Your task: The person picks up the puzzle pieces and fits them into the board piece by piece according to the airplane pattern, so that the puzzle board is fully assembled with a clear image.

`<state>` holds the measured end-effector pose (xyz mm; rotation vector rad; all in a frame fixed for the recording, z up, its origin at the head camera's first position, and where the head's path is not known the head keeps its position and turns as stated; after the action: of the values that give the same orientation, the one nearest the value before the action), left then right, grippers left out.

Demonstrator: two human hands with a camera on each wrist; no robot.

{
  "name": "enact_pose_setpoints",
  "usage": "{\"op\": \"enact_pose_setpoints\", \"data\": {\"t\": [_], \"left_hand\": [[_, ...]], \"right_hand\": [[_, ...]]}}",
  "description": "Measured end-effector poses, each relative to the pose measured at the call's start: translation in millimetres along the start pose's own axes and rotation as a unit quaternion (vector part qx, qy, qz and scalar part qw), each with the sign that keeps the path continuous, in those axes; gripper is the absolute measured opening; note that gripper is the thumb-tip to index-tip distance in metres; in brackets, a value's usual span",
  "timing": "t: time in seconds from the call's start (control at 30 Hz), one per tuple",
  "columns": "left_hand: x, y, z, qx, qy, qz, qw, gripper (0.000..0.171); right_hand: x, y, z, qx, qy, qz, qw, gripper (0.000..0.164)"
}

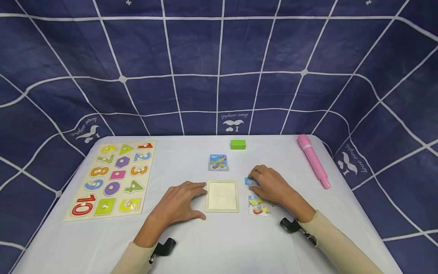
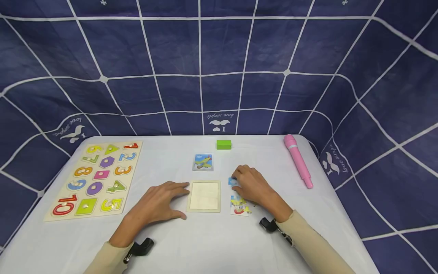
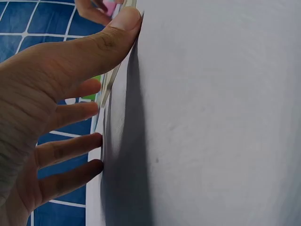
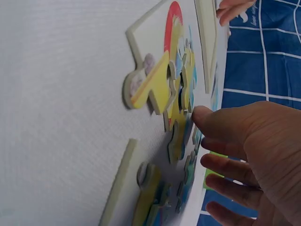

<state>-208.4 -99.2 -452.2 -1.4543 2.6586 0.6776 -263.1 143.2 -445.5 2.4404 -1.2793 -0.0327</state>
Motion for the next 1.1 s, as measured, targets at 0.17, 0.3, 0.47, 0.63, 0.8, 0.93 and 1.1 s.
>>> {"op": "enact_pose_setpoints", "data": {"t": [0.17,0.3,0.47,0.63,0.8,0.93,1.1], "left_hand": [[1.3,-0.3,0.4,0.011,-0.017,-0.006,0.9998,0.07],[0.9,-0.3,1.3,0.013,-0.02,-0.005,0.9997,0.066],[-0.1,-0.6,2.9,0.015,-0.019,-0.007,0.9997,0.066],[-0.5,-0.3,2.9,0.012,-0.021,-0.007,0.9997,0.067],[-1.4,0.0,3.6,0.012,-0.026,-0.006,0.9996,0.065],[-2.3,0.3,3.6,0.008,-0.028,-0.002,0.9996,0.061],[-2.7,1.3,3.5,0.003,-0.027,-0.003,0.9996,0.056]], "right_hand": [[-1.7,-0.8,3.6,0.009,0.008,0.012,1.0,0.034],[-3.6,-1.7,5.7,0.014,0.014,0.021,1.0,0.038],[-3.5,-2.2,7.4,0.017,0.024,0.024,0.999,0.037],[-1.4,1.6,7.0,0.01,0.015,0.009,1.0,0.037],[10.1,7.9,1.6,-0.004,0.011,-0.019,1.0,0.037],[25.0,13.7,-0.7,0.0,0.018,-0.03,0.999,0.037],[44.0,21.0,1.5,0.002,0.024,-0.041,0.999,0.036]]}}
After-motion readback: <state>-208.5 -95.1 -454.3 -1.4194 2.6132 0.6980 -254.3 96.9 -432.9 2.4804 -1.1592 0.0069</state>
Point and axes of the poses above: each hand's wrist, its own y-axis towards the middle knuckle, its own z-axis out of the palm, x = y × z, the point moved 10 cm from there along y, towards the middle knuckle, and after that the axes turned 13 degrees about -x, right-handed, at the moved point
